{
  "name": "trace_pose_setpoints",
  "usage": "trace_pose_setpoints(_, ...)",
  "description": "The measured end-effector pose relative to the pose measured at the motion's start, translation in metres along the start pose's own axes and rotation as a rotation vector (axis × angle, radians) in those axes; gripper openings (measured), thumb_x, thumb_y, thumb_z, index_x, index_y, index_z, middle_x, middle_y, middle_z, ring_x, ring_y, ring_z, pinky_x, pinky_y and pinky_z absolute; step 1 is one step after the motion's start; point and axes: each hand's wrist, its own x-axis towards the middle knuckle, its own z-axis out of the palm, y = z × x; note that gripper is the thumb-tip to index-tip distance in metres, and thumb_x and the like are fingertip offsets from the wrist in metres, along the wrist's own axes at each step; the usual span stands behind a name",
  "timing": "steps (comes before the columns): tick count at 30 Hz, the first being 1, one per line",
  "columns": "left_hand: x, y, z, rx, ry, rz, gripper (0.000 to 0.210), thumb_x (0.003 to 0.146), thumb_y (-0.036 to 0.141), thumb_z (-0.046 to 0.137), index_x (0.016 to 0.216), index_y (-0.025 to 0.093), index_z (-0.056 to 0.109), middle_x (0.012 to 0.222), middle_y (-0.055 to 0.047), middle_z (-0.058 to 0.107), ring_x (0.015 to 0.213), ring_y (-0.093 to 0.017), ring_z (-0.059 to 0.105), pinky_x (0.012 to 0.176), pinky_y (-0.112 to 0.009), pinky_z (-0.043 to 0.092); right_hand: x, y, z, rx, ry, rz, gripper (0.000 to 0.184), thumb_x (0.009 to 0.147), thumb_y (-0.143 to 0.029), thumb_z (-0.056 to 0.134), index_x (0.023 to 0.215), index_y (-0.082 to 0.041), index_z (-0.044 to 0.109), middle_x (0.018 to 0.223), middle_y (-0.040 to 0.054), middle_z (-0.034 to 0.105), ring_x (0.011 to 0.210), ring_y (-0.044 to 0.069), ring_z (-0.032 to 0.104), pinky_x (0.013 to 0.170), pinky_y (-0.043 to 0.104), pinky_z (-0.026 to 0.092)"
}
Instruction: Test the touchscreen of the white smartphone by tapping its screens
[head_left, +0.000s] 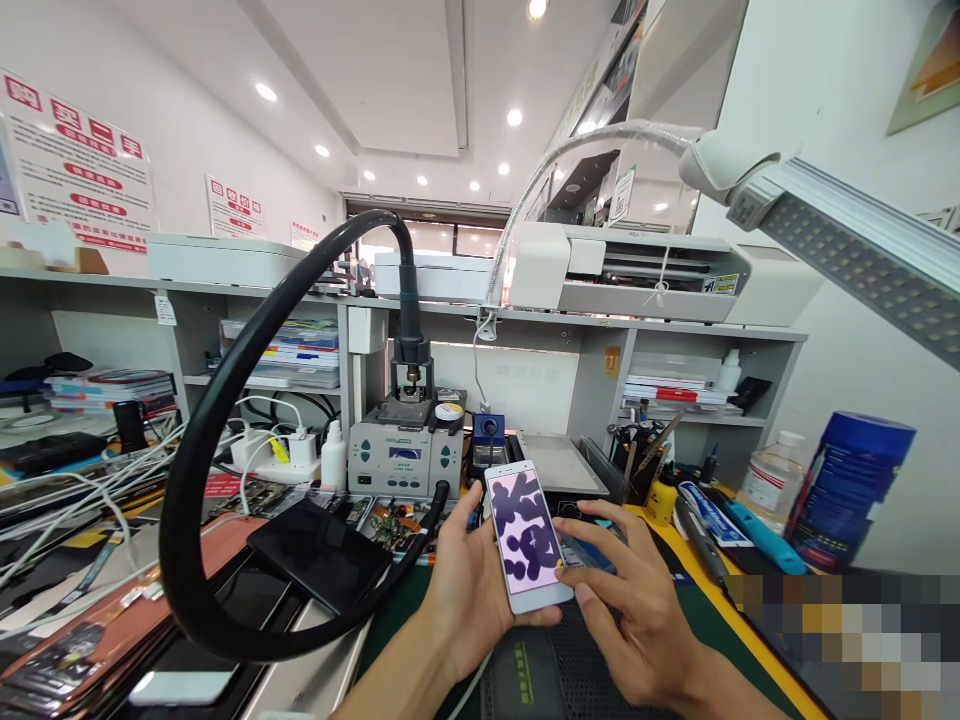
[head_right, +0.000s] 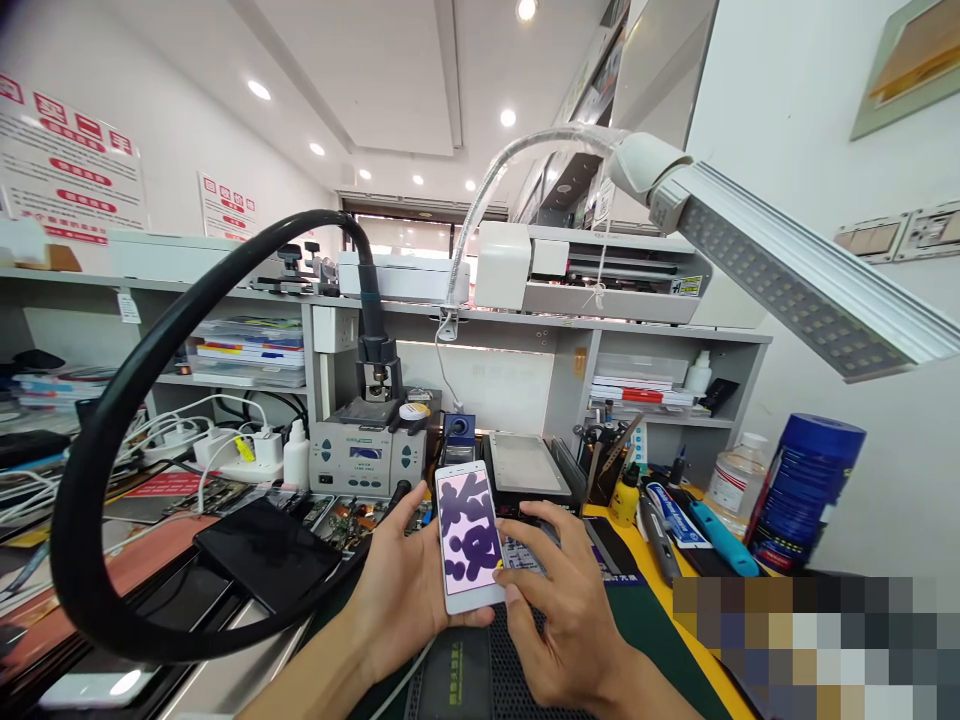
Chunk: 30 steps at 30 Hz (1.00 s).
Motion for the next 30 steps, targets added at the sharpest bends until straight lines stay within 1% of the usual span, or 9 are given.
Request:
trace_pose_setpoints(4, -0.001, -0.001, 0.002, 0.012, -0.022, 0.017, 0.070, 0.085, 0.075, 0.048, 0.123, 0.018, 0.064, 0.101, -0.012, 0.065, 0.082, -0.026, 0.063, 0.058, -0.037, 0.056, 0.002, 0.000, -0.004, 0.030, 0.026, 0.009, 0.033, 0.082, -0.005, 0.052, 0.105, -0.020, 0.070, 0.135, 0.0119, 0.058, 0.131, 0.038, 0.043, 0.098, 0.060, 0.042)
trace_pose_setpoints(7, -0.003, -0.003, 0.004, 0.076, -0.002, 0.048, 0.072, 0.086, 0.075, 0.045, 0.125, 0.017, 0.064, 0.107, -0.014, 0.065, 0.088, -0.028, 0.063, 0.058, -0.038, 0.057, 0.003, 0.002, -0.007, 0.020, 0.100, 0.047, 0.033, 0.085, -0.006, 0.050, 0.106, -0.022, 0.071, 0.133, 0.0107, 0.058, 0.130, 0.036, 0.044, 0.099, 0.058, 0.041)
trace_pose_setpoints(12, 0.001, -0.004, 0.000, 0.201, 0.010, 0.101, 0.072, 0.088, 0.074, 0.044, 0.132, 0.020, 0.061, 0.112, -0.015, 0.065, 0.095, -0.031, 0.065, 0.056, -0.036, 0.057, 0.000, 0.003, -0.005, 0.055, 0.135, 0.139, 0.037, 0.091, -0.011, 0.048, 0.118, -0.027, 0.069, 0.132, 0.0081, 0.058, 0.128, 0.032, 0.045, 0.102, 0.053, 0.040)
trace_pose_setpoints(14, 0.003, -0.003, -0.003, 0.251, 0.011, 0.127, 0.071, 0.089, 0.073, 0.044, 0.135, 0.021, 0.059, 0.117, -0.015, 0.065, 0.097, -0.032, 0.065, 0.055, -0.035, 0.057, -0.001, 0.004, -0.001, 0.140, 0.138, 0.280, 0.036, 0.095, -0.019, 0.047, 0.123, -0.031, 0.066, 0.133, 0.0070, 0.057, 0.127, 0.031, 0.047, 0.103, 0.051, 0.040)
trace_pose_setpoints(17, 0.004, -0.002, -0.004, 0.314, -0.003, 0.152, 0.072, 0.090, 0.072, 0.043, 0.137, 0.020, 0.058, 0.121, -0.016, 0.065, 0.097, -0.032, 0.066, 0.054, -0.034, 0.058, 0.000, 0.004, 0.005, 0.368, 0.109, 0.660, 0.037, 0.097, -0.035, 0.046, 0.131, -0.033, 0.059, 0.136, 0.0073, 0.055, 0.127, 0.031, 0.049, 0.103, 0.051, 0.041)
trace_pose_setpoints(19, 0.003, -0.001, -0.004, 0.328, -0.015, 0.153, 0.073, 0.091, 0.072, 0.041, 0.138, 0.018, 0.057, 0.120, -0.017, 0.066, 0.096, -0.031, 0.067, 0.055, -0.034, 0.058, 0.002, 0.004, 0.008, 0.563, 0.050, 0.913, 0.045, 0.094, -0.040, 0.048, 0.138, -0.030, 0.051, 0.137, 0.0095, 0.054, 0.127, 0.032, 0.050, 0.102, 0.050, 0.042)
trace_pose_setpoints(21, 0.003, -0.001, -0.003, 0.323, -0.024, 0.150, 0.074, 0.092, 0.072, 0.039, 0.138, 0.016, 0.056, 0.117, -0.018, 0.066, 0.093, -0.031, 0.067, 0.056, -0.037, 0.059, 0.006, 0.004, 0.011, 0.764, -0.039, 1.061, 0.056, 0.087, -0.038, 0.052, 0.142, -0.026, 0.045, 0.133, 0.0113, 0.056, 0.123, 0.032, 0.053, 0.099, 0.049, 0.044)
trace_pose_setpoints(25, 0.002, -0.001, -0.001, 0.279, -0.030, 0.145, 0.074, 0.092, 0.070, 0.041, 0.139, 0.014, 0.054, 0.113, -0.019, 0.067, 0.088, -0.030, 0.067, 0.058, -0.040, 0.059, 0.012, 0.002, 0.013, 1.099, -0.180, 1.106, 0.070, 0.072, -0.025, 0.054, 0.141, -0.025, 0.044, 0.127, 0.0089, 0.061, 0.119, 0.029, 0.058, 0.099, 0.045, 0.044)
trace_pose_setpoints(30, 0.000, 0.000, 0.004, 0.160, -0.058, 0.105, 0.070, 0.093, 0.068, 0.040, 0.138, 0.016, 0.053, 0.110, -0.016, 0.068, 0.095, -0.030, 0.067, 0.071, -0.039, 0.056, 0.013, -0.011, 0.013, 1.246, -0.198, 1.078, 0.080, 0.065, -0.020, 0.058, 0.143, -0.027, 0.042, 0.129, 0.0064, 0.061, 0.124, 0.028, 0.054, 0.099, 0.041, 0.045)
